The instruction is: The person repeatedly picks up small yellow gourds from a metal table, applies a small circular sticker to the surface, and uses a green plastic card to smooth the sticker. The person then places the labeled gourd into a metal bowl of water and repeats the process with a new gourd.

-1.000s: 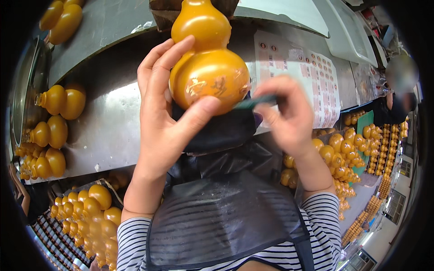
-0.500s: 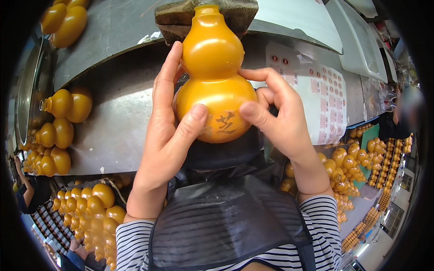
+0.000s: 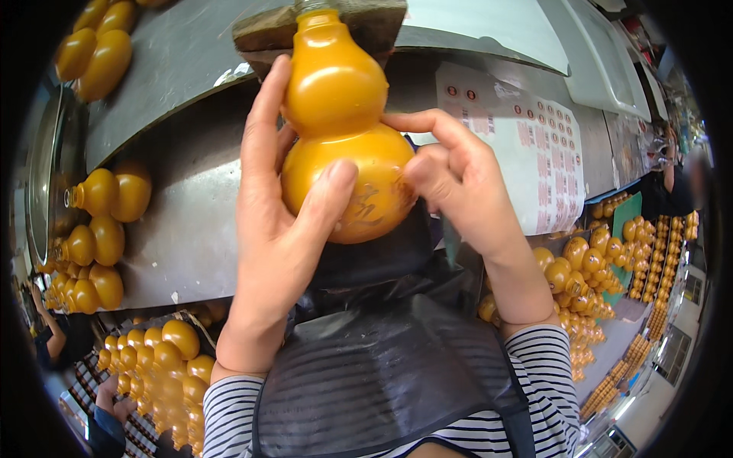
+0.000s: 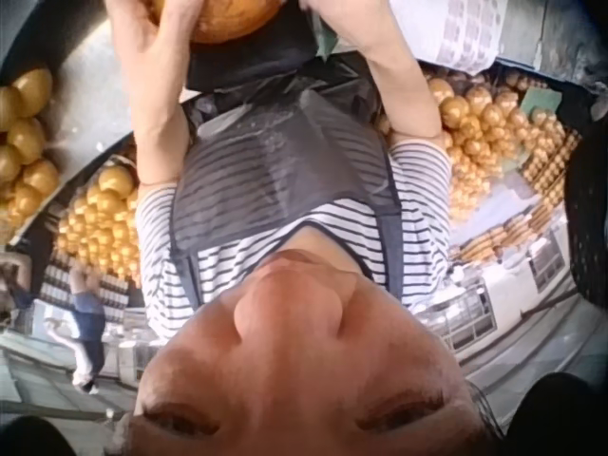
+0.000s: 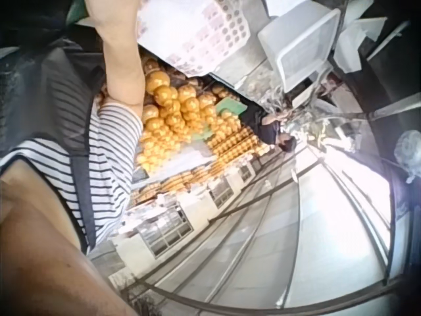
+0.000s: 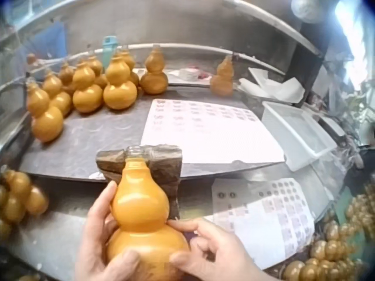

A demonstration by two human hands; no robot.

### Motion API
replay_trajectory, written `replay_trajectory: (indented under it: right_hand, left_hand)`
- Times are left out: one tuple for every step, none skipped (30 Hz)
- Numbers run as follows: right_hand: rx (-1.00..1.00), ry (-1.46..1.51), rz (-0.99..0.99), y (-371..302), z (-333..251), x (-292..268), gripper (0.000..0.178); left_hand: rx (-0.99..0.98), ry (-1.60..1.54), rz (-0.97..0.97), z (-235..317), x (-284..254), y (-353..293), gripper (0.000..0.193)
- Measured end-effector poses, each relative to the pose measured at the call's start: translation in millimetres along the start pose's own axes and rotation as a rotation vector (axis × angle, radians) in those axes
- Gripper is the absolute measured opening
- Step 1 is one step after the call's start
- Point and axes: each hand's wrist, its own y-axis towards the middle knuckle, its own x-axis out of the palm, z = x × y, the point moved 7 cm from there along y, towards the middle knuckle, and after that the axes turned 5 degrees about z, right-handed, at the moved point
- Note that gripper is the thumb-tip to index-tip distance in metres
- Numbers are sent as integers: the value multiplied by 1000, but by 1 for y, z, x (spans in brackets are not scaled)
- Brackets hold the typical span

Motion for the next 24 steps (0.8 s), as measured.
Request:
replay_trajectory:
  right_hand:
    - [-19,-48,-4,-4,1,-1,38]
    - [-3,-5,11,-4,2,-2,37]
    - [13,39,27,-1,3,-2,36]
    - [25,89,40,4,3,-3,35]
    - [-1,56,73,14,14,-9,40]
    - [43,203,5,21,28,-19,44]
    - [157,380,33,24,44,-33,45]
    - [267,560,50,25,48,-35,46]
    - [231,531,209,13,41,-42,36]
    - [-22,369,251,3,22,-42,32]
    - [-263,196,281,-10,4,-36,30]
    - [-500,15,309,-28,-15,-27,29]
    - [-611,-103,315,-47,-36,-16,30]
    - [-640,-145,307,-48,-33,-13,31]
    - [-669,-184,299,-48,-30,-10,33]
    - [-629,-160,374,-41,-25,-15,29]
    - [-512,-15,406,-32,-14,-22,27]
    - [-435,80,424,-27,-4,-28,26]
    - [-403,86,386,-22,-2,-30,30]
    - [-370,91,349,-20,-2,-32,34]
    - [-421,-35,304,-27,-15,-30,34]
    - [-513,-68,296,-31,-23,-23,33]
    - [-610,-101,289,-33,-31,-16,33]
    - [-589,-145,273,-27,-32,-17,32]
  left_hand:
    - [33,34,-18,0,3,-2,76]
    - [67,67,-37,-1,5,-4,76]
    - [39,56,-20,-1,7,-4,77]
    - [12,53,-3,1,9,-4,77]
    - [-13,51,6,3,10,-4,77]
    - [-32,12,6,2,10,-4,79]
    - [-23,-30,1,1,9,-3,83]
    - [-14,-70,3,0,6,-2,88]
    - [-21,-41,-7,0,6,-2,88]
    - [-29,-17,-13,0,7,-3,88]
    - [-40,9,-8,-1,8,-5,88]
    - [-29,19,-3,-1,9,-4,88]
    - [-16,27,1,0,10,-4,89]
    - [-4,34,6,1,11,-3,89]
    - [-5,39,0,1,11,-3,89]
    - [-6,37,-4,1,12,-4,89]
    - [-8,35,-7,1,12,-4,89]
    - [-9,33,-10,1,13,-4,89]
    - [-6,41,-8,1,12,-4,89]
    - [-3,48,-7,1,12,-4,89]
    - [0,56,-6,0,11,-4,89]
    - [13,61,-4,1,11,-4,89]
    - [25,66,-3,0,12,-4,88]
    - [37,72,-1,0,12,-4,88]
